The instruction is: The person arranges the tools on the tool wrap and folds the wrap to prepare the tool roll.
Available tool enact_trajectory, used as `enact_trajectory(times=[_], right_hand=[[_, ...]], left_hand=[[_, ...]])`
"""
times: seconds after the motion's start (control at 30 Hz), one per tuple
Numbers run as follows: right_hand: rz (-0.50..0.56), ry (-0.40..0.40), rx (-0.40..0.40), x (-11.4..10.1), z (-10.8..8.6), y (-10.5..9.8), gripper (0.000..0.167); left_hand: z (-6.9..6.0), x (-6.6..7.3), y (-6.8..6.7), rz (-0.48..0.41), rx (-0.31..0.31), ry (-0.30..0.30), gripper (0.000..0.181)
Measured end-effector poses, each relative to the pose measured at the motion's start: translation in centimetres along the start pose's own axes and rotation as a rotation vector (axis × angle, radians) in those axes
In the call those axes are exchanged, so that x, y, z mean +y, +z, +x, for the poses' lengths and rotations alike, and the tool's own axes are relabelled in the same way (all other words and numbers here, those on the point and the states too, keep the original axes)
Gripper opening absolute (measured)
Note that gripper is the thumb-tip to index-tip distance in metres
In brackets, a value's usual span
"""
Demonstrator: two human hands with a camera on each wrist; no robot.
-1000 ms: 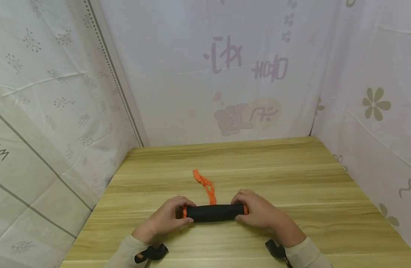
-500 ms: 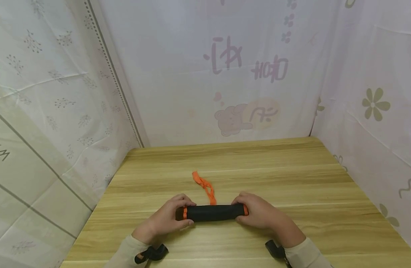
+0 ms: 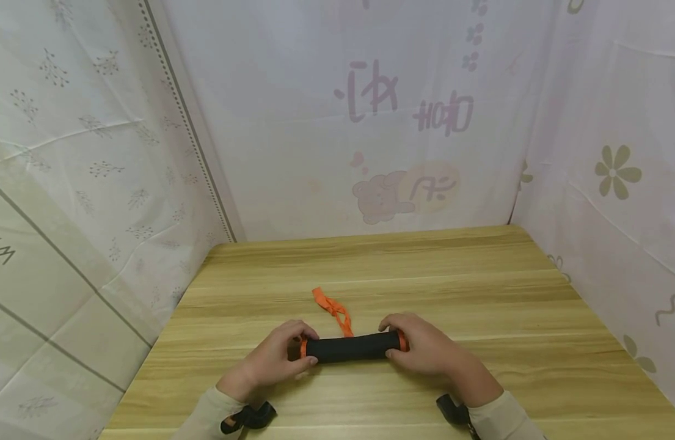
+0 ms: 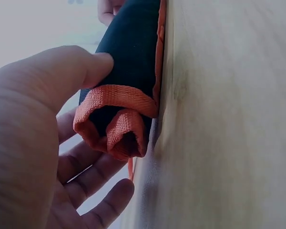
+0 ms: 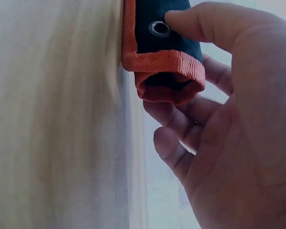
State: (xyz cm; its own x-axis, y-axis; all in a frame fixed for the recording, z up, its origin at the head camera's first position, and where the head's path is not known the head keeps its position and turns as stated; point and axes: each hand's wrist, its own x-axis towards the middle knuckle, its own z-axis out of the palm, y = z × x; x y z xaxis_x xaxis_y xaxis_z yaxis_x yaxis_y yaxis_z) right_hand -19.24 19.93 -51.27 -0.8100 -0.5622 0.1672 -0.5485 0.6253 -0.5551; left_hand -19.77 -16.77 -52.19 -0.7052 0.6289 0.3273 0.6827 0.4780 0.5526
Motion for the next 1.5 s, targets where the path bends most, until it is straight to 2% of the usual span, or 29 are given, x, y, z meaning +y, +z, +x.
enact_trajectory(times=[0.2,0.33,0.47,0.67,0.83,1.07,1.5], right_hand=[[-0.012,-0.041,0.071,-0.03,0.17,-0.21,0.041],[0.002,-0.069,0.082,0.11,0.25,-0.24,0.041],[0.014,-0.065,0.063,0.36,0.27,-0.19,0.041],[-0.010,-0.017,0.010,0.56,0.25,-0.08,0.040],[-0.005,0.004,-0.017,0.61,0.33,-0.08,0.039],[-0.004,0.039,-0.044,0.32,0.44,-0.30,0.040],[-0.009,0.035,-0.053,0.45,0.39,-0.15,0.040]], left_hand=[[0.07,-0.06,0.05,-0.020,0.022,-0.013,0.033],[0.15,-0.06,0.02,-0.021,0.042,0.003,0.030],[0.23,-0.12,0.00,-0.025,0.050,0.006,0.033],[0.19,-0.29,-0.01,-0.030,0.014,-0.047,0.045],[0.28,-0.27,-0.03,-0.009,0.020,-0.048,0.046],[0.54,-0.14,-0.12,0.004,0.013,-0.079,0.045],[0.46,-0.30,0.03,-0.002,0.012,-0.080,0.045]])
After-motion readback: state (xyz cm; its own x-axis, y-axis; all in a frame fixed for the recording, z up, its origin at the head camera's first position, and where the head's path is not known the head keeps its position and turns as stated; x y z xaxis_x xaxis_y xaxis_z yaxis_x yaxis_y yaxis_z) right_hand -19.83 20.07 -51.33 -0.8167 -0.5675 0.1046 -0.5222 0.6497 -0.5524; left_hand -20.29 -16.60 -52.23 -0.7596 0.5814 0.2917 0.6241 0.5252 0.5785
